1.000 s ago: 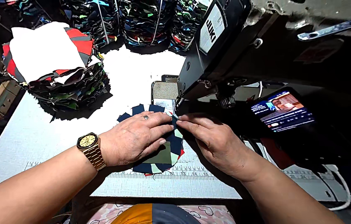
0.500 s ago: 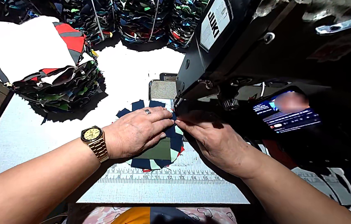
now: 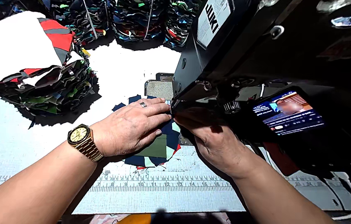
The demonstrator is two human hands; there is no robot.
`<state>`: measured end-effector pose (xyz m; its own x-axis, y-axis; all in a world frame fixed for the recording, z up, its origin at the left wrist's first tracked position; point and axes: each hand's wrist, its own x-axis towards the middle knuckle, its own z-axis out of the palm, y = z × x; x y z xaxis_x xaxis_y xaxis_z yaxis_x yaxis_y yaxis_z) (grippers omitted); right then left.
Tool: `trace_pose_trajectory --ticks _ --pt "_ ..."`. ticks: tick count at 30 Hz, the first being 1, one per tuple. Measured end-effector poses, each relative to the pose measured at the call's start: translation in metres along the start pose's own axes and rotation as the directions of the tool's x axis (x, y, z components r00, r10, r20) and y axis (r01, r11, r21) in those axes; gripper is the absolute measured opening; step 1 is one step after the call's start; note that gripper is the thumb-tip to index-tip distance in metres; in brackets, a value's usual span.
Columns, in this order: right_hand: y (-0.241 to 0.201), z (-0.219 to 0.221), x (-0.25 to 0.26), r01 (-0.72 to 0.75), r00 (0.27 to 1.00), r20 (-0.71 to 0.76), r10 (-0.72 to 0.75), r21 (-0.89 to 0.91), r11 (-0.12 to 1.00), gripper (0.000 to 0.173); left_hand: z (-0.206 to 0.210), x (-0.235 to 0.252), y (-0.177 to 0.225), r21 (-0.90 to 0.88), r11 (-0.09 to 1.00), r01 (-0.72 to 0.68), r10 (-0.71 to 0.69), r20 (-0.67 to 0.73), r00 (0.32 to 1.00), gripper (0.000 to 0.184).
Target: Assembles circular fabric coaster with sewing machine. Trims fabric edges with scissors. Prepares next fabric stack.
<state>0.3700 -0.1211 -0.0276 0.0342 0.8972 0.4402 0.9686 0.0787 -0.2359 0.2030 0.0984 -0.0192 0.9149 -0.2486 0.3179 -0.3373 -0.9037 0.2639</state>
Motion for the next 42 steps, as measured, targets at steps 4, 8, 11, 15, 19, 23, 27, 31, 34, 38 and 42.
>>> trace_pose_trajectory --ticks 4,8,11,15,19,23,27,31,34,38,42 --pt "-0.003 -0.002 0.0 -0.002 1.0 -0.006 0.002 0.008 1.0 0.032 -0.003 0.0 0.009 0.013 1.0 -0.028 0.029 -0.058 0.998 0.039" --pt "-0.002 0.0 -0.001 0.028 0.999 -0.025 -0.028 0.0 1.0 0.031 0.005 -0.004 0.006 0.007 0.999 -0.05 0.05 -0.005 0.999 0.037" --pt "0.0 0.001 -0.001 0.04 0.999 -0.029 -0.04 -0.004 0.999 0.031 0.006 -0.005 0.001 0.0 0.998 -0.059 0.059 0.008 0.998 0.039" --pt "0.002 0.002 -0.001 0.052 0.998 -0.03 -0.052 0.003 0.999 0.03 0.005 -0.002 -0.004 -0.013 0.996 -0.085 0.085 0.001 0.996 0.038" --pt "0.002 0.002 -0.003 0.053 0.998 -0.026 -0.053 0.012 0.999 0.03 -0.003 0.007 0.0 0.033 0.995 -0.089 0.087 0.058 0.994 0.035" --pt "0.001 0.002 -0.001 0.058 0.998 -0.039 -0.057 0.027 0.998 0.03 -0.007 0.009 0.004 0.053 0.995 -0.081 0.077 0.072 0.994 0.035" --pt "0.0 0.003 -0.002 0.059 0.997 -0.043 -0.058 0.025 0.998 0.03 -0.004 0.006 0.006 0.044 0.996 -0.082 0.08 0.036 0.996 0.033" --pt "0.001 0.002 -0.002 0.056 0.997 -0.047 -0.055 0.006 0.998 0.03 -0.001 0.006 0.009 0.028 0.998 -0.056 0.055 0.021 0.998 0.034" --pt "0.0 0.003 -0.002 0.045 0.998 -0.045 -0.044 0.014 0.999 0.03 0.001 0.003 0.008 0.015 0.999 -0.046 0.046 0.019 0.999 0.035" --pt "-0.001 0.003 -0.001 0.042 0.999 -0.031 -0.041 0.012 0.999 0.03 0.004 -0.001 -0.007 -0.037 0.995 -0.093 0.092 -0.006 0.996 0.035" --pt "-0.002 0.002 -0.002 0.033 0.999 -0.022 -0.033 0.003 0.999 0.031 0.0 -0.001 -0.012 -0.051 0.992 -0.114 0.115 0.014 0.993 0.036"
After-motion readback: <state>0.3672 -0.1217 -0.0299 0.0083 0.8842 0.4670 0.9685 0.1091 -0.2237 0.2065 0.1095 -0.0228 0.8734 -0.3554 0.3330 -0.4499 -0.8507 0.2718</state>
